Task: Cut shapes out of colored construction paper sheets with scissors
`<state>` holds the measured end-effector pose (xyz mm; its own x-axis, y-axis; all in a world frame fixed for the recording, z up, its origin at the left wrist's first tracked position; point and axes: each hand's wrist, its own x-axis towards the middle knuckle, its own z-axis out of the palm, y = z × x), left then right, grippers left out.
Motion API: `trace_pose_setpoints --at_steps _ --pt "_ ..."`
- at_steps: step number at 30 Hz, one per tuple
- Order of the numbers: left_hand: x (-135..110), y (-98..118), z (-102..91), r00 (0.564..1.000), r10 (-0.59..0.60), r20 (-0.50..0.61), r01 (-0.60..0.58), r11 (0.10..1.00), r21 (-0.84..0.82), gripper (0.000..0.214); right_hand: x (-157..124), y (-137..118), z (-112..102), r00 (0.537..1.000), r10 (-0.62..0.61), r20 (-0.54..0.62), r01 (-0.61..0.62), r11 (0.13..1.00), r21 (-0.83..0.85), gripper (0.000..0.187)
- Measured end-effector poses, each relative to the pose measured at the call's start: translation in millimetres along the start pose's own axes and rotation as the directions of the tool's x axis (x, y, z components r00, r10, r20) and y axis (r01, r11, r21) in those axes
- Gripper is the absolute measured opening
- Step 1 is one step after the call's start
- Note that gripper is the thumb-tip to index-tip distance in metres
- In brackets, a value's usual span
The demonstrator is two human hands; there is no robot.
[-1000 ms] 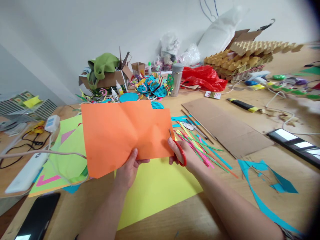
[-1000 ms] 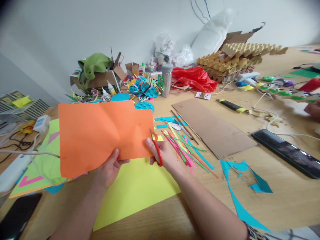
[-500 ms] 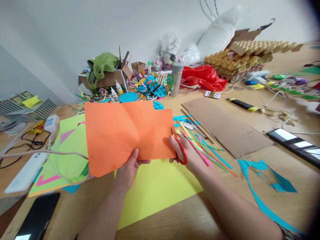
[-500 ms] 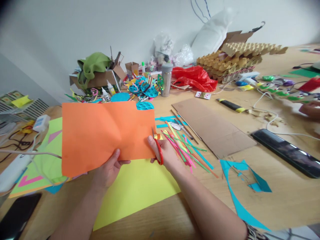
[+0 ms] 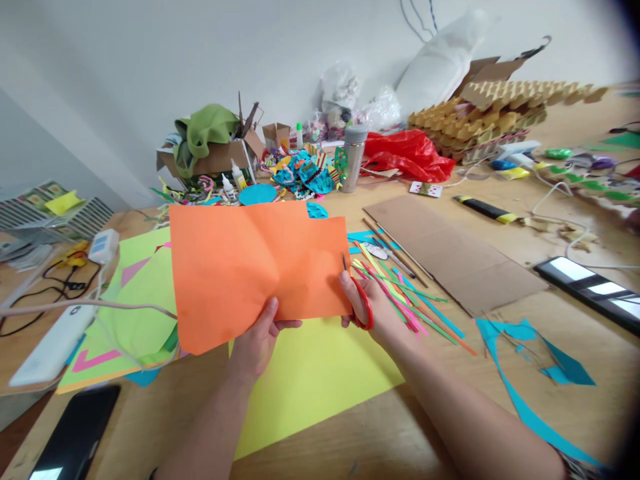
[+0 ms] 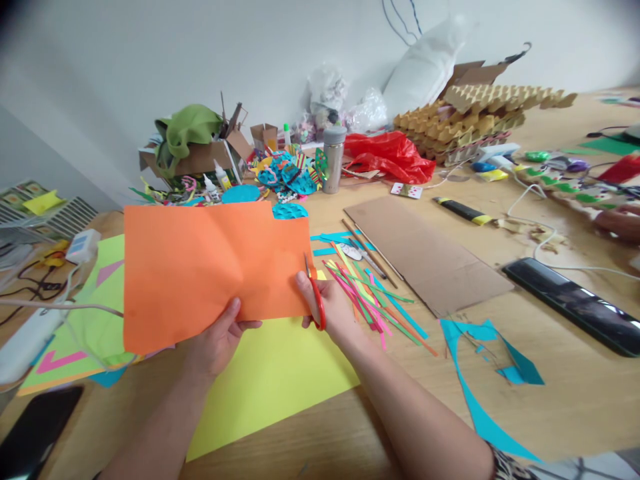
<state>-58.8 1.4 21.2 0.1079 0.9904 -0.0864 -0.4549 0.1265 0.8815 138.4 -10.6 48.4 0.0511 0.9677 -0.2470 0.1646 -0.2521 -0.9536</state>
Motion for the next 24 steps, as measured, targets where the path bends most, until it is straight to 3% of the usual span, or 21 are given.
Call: trace_pose_setpoints --at_steps 17,24 --pt "1.1 -0.2 0.9 1.0 -0.007 0.002 0.007 1.0 0.019 0.061 -2.1 -1.9 3.5 0.999 -0.012 -0.039 0.012 1.0 -0.003 0.057" --pt "0.1 0.4 0.4 1.0 -0.003 0.002 0.003 1.0 0.021 0.058 -1.0 -3.9 1.2 1.0 0.011 -0.02 -0.009 0.997 0.076 0.05"
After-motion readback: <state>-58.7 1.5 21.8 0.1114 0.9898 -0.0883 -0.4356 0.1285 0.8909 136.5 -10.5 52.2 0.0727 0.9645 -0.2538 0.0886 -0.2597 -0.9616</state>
